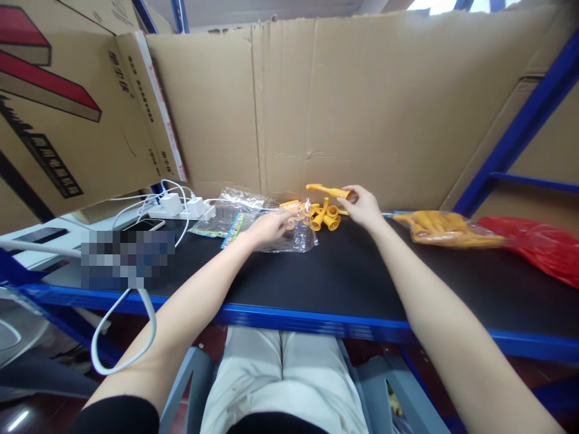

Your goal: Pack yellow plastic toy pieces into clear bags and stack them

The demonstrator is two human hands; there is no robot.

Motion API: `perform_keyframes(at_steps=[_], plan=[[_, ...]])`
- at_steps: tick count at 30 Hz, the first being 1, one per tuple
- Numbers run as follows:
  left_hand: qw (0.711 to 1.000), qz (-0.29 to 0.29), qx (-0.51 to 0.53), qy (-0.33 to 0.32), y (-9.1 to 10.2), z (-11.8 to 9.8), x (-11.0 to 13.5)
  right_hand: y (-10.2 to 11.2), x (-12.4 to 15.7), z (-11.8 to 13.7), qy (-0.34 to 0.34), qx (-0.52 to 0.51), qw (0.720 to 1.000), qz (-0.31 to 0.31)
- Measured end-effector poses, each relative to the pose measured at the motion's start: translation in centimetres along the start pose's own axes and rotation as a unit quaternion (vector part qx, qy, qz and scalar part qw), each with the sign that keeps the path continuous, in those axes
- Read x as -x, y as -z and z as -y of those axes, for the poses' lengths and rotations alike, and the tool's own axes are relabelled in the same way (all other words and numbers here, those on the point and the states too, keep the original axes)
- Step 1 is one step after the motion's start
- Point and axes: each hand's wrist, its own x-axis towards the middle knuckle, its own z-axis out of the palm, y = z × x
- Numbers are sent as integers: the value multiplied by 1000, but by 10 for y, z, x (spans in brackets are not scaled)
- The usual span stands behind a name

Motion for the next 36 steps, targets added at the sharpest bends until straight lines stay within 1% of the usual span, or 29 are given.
perform_keyframes(at_steps=[3,6,9,13,16,21,23,27,32,36], plan=[[998,34,-19,-54,-3,-17,-2,21,-1,9,-1,-98,992,86],[995,65,-39,-64,-7,-27,-4,35,3,14,-10,-165,970,177],[993,81,-48,-65,-12,-27,-5,41,6,13,-16,-165,951,261],[993,91,-52,-52,-14,-18,-5,39,5,6,-7,-126,935,330],[995,74,-43,-43,-12,-12,-4,38,5,4,4,-103,931,351],[998,35,-9,-47,-5,-8,-3,37,5,8,20,-40,942,333],[999,28,-5,-46,-4,-8,-4,36,6,12,25,-33,943,330],[999,24,0,-39,-4,-10,-4,31,9,22,34,-78,938,336],[997,10,24,-67,-3,-16,-2,22,16,38,51,-125,922,363],[997,6,30,-69,-6,-16,-4,14,19,43,51,-167,913,368]])
